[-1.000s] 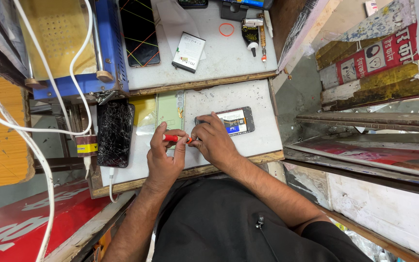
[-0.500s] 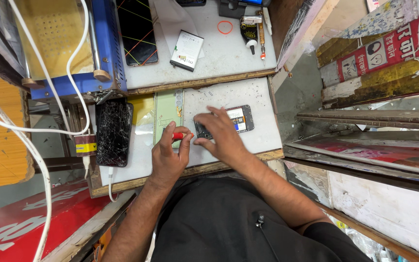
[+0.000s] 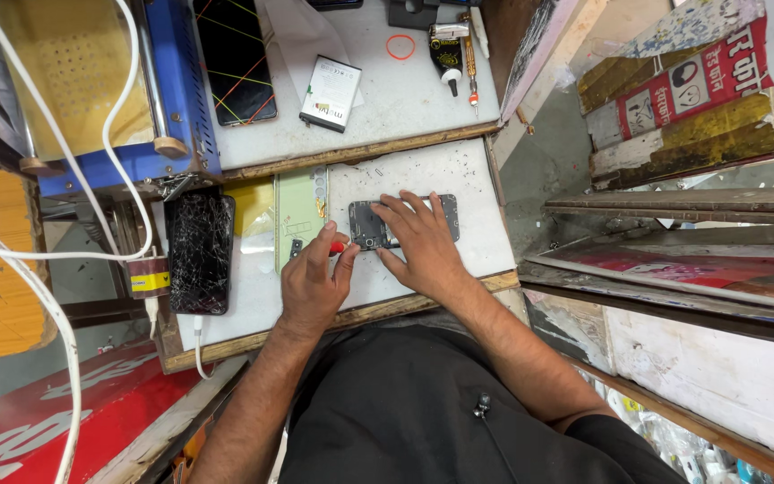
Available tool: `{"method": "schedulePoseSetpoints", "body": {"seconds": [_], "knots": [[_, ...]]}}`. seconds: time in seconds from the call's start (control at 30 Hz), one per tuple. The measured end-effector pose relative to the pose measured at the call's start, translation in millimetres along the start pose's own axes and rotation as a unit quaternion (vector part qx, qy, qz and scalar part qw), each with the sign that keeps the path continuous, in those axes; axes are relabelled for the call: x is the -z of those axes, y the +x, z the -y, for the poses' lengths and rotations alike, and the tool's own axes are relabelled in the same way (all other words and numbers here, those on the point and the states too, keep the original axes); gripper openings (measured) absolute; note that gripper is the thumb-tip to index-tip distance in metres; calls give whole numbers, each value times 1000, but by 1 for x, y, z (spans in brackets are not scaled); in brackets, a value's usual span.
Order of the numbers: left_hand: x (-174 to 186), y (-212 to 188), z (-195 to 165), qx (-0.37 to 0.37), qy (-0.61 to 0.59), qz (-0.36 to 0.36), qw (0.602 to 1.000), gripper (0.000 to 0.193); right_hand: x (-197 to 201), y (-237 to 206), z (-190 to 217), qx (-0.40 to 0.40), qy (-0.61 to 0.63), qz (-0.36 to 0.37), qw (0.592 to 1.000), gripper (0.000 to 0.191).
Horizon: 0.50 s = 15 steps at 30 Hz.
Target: The person removes the back cover of a smartphone, detaches the battery, and uses a screwdriver to unscrew and remove internal components. They handle the battery and other parts, placing them on the workbench while continuing to disassemble the device.
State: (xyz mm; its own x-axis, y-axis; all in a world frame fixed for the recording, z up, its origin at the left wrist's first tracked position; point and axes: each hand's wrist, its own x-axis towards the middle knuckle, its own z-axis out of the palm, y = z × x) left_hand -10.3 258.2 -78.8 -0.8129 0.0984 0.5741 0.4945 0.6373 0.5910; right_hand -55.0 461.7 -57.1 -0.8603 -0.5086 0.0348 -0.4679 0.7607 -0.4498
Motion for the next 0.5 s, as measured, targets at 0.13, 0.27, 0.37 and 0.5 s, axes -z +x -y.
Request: {"method": "schedulePoseSetpoints", "body": {"seconds": [0.13,0.27,0.37,0.5], "knots": [[-2,0,3,4,22,9,1000,71,-2,2,-2,1,-6,1,1000,70],[-6,3,5,0,35,13,999,70,-2,3,-4,-3,-10,4,1000,69],[-7,3,5,-2,41,14,999,70,-3,2,-6,-2,-10,5,1000,67],[-9,3,6,-7,32,15,999,69,-5,2,-9,-3,-17,9,1000,66]]}}
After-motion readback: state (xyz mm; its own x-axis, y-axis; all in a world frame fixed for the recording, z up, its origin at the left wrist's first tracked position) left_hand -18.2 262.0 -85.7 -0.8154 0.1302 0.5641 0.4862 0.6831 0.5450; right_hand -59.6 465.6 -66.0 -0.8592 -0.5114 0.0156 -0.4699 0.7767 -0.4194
